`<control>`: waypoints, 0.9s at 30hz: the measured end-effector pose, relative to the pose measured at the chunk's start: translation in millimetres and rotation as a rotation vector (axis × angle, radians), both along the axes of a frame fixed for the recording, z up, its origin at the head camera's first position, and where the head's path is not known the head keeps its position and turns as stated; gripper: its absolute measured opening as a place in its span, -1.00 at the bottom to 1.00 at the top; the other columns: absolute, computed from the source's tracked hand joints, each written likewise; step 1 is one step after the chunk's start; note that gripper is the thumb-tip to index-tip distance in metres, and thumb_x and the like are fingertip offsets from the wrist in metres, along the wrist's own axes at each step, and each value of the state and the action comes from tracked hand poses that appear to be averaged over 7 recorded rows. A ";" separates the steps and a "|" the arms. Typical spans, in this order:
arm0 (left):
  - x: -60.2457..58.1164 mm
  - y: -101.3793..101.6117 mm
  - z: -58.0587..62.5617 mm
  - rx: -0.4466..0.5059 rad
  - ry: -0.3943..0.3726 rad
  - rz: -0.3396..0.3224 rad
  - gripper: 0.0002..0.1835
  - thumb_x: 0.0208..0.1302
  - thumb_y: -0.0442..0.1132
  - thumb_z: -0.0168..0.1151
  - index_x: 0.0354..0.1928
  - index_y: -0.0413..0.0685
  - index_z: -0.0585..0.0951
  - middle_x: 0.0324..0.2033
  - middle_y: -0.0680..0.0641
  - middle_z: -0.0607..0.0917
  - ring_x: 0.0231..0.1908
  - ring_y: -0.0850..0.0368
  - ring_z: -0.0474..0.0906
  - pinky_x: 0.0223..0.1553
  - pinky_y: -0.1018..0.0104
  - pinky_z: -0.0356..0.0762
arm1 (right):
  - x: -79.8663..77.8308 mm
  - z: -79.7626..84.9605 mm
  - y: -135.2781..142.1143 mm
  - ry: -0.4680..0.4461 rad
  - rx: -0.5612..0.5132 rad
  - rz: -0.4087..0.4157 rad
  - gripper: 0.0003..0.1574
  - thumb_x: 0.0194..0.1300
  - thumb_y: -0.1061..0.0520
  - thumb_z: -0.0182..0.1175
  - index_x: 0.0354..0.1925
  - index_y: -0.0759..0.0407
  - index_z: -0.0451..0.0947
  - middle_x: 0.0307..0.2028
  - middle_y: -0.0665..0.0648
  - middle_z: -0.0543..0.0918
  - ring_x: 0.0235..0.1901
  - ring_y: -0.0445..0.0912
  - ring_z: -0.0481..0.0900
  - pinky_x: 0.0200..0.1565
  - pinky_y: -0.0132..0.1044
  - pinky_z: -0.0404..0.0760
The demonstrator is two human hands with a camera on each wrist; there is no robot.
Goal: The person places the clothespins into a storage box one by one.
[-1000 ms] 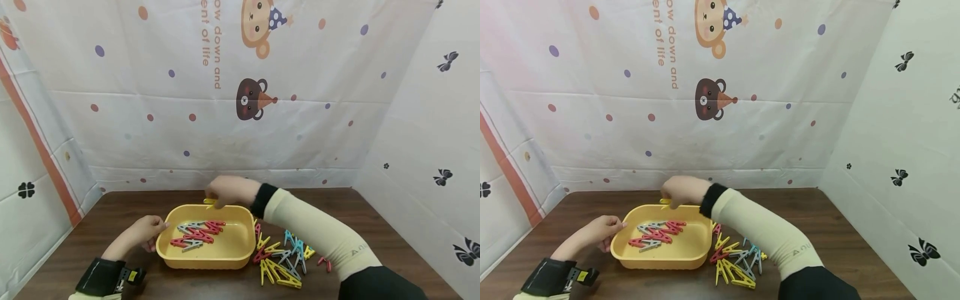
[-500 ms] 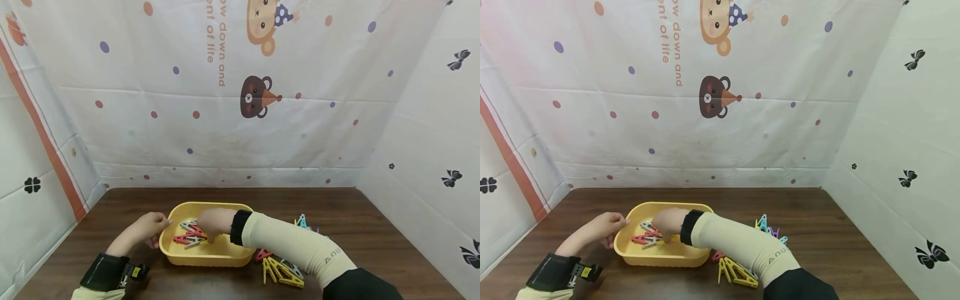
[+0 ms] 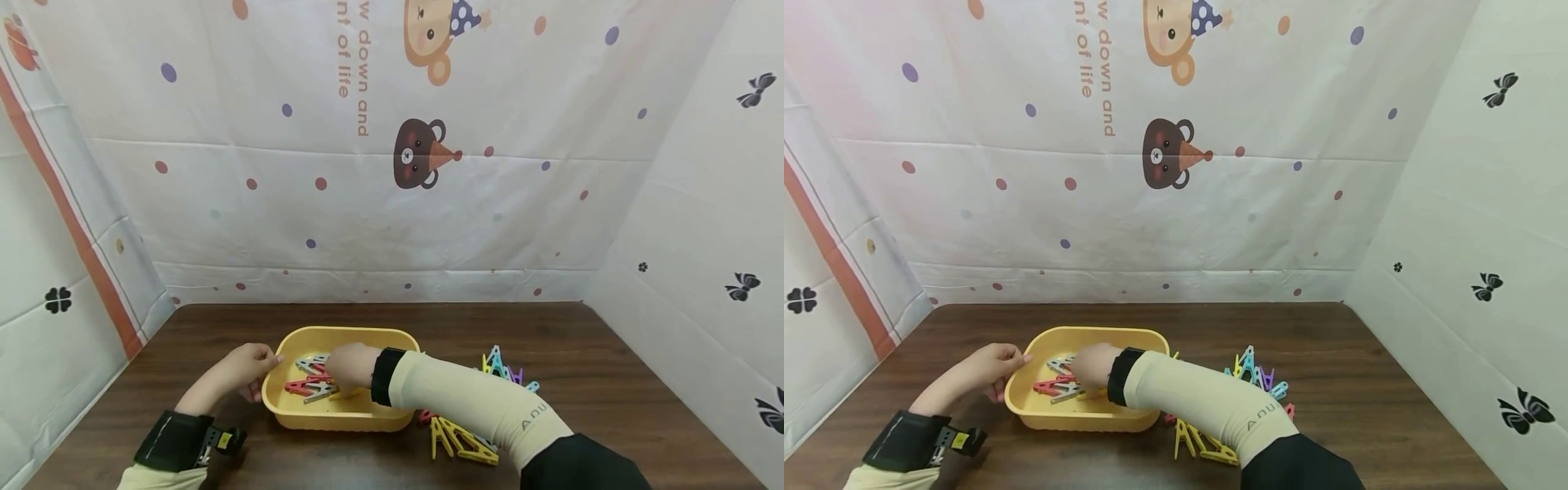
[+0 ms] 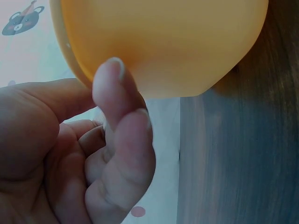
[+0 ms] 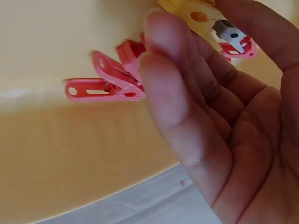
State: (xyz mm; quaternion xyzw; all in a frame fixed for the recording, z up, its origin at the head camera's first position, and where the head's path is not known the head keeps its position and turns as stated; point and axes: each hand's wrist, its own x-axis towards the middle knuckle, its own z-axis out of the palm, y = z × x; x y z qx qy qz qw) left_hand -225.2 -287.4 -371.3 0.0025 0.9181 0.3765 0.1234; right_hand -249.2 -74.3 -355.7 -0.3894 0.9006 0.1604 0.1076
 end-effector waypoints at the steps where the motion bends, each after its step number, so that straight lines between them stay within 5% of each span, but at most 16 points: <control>1: -0.2 0.0 0.5 0.000 0.004 -0.004 -0.68 0.60 -0.15 0.02 -0.28 -0.24 0.56 -0.70 -0.01 0.53 -0.70 0.18 0.53 -0.56 0.28 0.63 | -0.9 -1.2 0.3 -0.001 0.001 -0.007 -0.75 0.35 0.14 0.33 -0.44 0.06 0.49 -0.49 -0.03 0.40 -0.51 -0.18 0.28 -0.48 -0.39 0.24; 9: -1.3 -0.5 0.5 -0.009 -0.001 -0.015 -0.67 0.61 -0.14 0.01 -0.30 -0.23 0.54 -0.67 -0.02 0.55 -0.69 0.18 0.54 -0.54 0.26 0.66 | -3.3 0.3 6.5 -0.019 -0.039 0.004 -0.73 0.30 0.17 0.36 -0.45 0.05 0.46 -0.48 -0.03 0.40 -0.50 -0.18 0.29 -0.47 -0.40 0.25; 16: -1.3 -1.5 -1.9 -0.008 0.009 -0.018 -0.67 0.60 -0.15 0.02 -0.29 -0.25 0.55 -0.68 -0.03 0.55 -0.69 0.18 0.54 -0.54 0.25 0.67 | -13.7 25.9 22.6 -0.089 -0.144 -0.014 -0.45 0.38 0.03 0.34 -0.66 0.01 0.31 -0.67 -0.10 0.33 -0.65 -0.26 0.24 -0.53 -0.46 0.21; 23: -1.9 -3.1 -1.8 -0.006 0.011 -0.032 -0.67 0.60 -0.15 0.01 -0.24 -0.28 0.58 -0.68 -0.02 0.55 -0.69 0.18 0.53 -0.54 0.25 0.67 | -1.8 51.8 83.9 -0.115 -0.374 0.114 -0.78 0.46 0.01 0.25 -0.35 0.03 0.57 -0.49 -0.08 0.55 -0.52 -0.29 0.36 -0.38 -0.46 0.32; 27: -1.4 -3.7 -2.3 -0.006 0.008 -0.033 -0.66 0.60 -0.14 0.01 -0.26 -0.27 0.57 -0.70 -0.02 0.55 -0.70 0.18 0.53 -0.54 0.24 0.67 | 12.7 58.3 127.3 -0.082 -0.477 0.118 -0.86 0.48 0.00 0.23 -0.22 0.01 0.61 -0.33 -0.05 0.64 -0.37 -0.25 0.51 -0.25 -0.41 0.46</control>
